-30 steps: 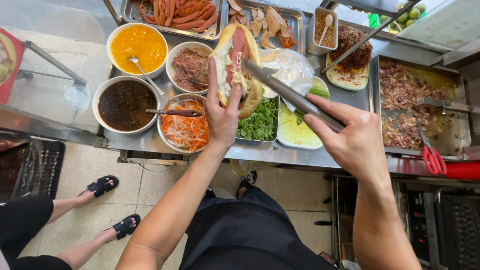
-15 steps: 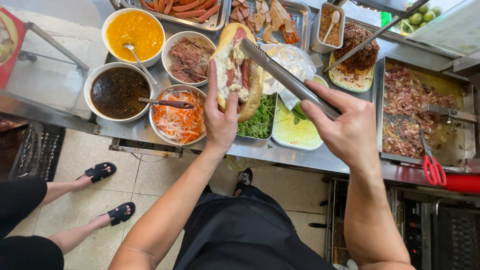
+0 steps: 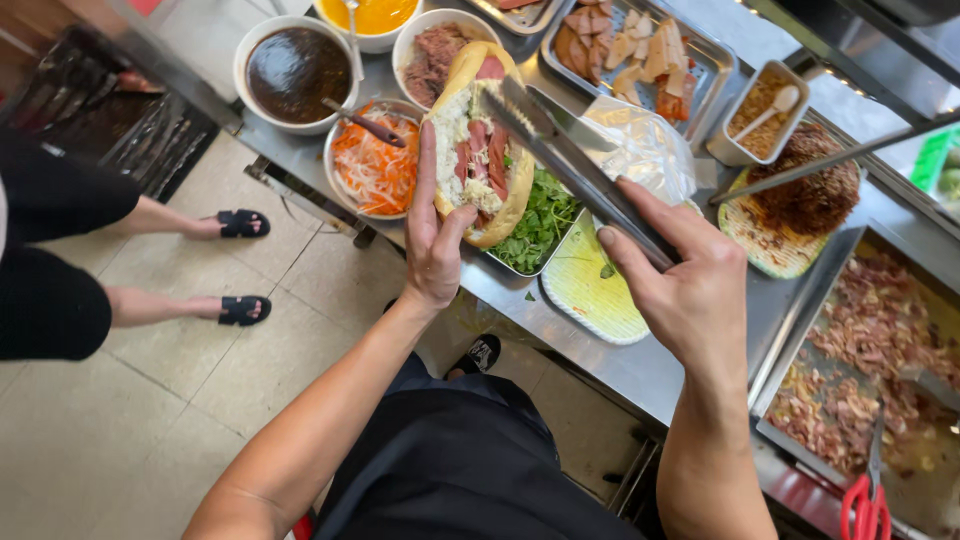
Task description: The person assembles a sandwich by adding sliced meat, vegetables, and sauces into a baguette, then wraps it in paper. They also prepare a drink by cutting lime, straining juice into a cup, and adding ice.
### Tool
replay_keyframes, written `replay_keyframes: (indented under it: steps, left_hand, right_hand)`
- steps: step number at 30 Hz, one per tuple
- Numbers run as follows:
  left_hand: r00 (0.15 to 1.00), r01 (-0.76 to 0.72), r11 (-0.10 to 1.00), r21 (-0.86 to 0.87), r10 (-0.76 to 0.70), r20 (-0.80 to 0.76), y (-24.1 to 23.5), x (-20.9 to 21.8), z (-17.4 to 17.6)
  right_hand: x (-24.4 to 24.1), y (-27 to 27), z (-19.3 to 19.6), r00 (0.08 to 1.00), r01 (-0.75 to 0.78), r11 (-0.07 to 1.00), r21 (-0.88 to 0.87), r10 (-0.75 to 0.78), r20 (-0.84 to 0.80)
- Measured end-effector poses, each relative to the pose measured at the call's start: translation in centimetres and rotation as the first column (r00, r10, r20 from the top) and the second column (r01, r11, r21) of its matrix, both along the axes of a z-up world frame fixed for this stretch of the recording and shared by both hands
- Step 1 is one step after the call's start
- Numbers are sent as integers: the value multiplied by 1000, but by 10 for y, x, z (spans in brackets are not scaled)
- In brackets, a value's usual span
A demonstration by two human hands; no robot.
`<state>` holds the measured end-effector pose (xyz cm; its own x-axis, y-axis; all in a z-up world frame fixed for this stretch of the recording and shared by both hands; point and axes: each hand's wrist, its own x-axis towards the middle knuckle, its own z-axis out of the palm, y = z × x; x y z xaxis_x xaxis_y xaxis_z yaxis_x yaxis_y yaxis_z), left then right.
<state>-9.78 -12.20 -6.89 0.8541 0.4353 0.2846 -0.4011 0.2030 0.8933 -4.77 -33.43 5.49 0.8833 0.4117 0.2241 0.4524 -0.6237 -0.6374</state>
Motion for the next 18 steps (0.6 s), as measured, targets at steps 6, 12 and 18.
replay_keyframes:
  steps: [6,12,18]
  left_hand:
    - [993,-110,989,-100,105,-50,37,-50,-1]
    - [985,-173,952,-253,170,-33,98,-108,-17]
    - [991,-134,953,-271,128,-42,127,-125,-46]
  right_hand:
    - [9,-6,-19,993,-88,996,12,88,-78]
    - [4,58,-84,977,-210,927,-312,186,-103]
    - [-12,128,-115,981,-191,887,-421,191,-42]
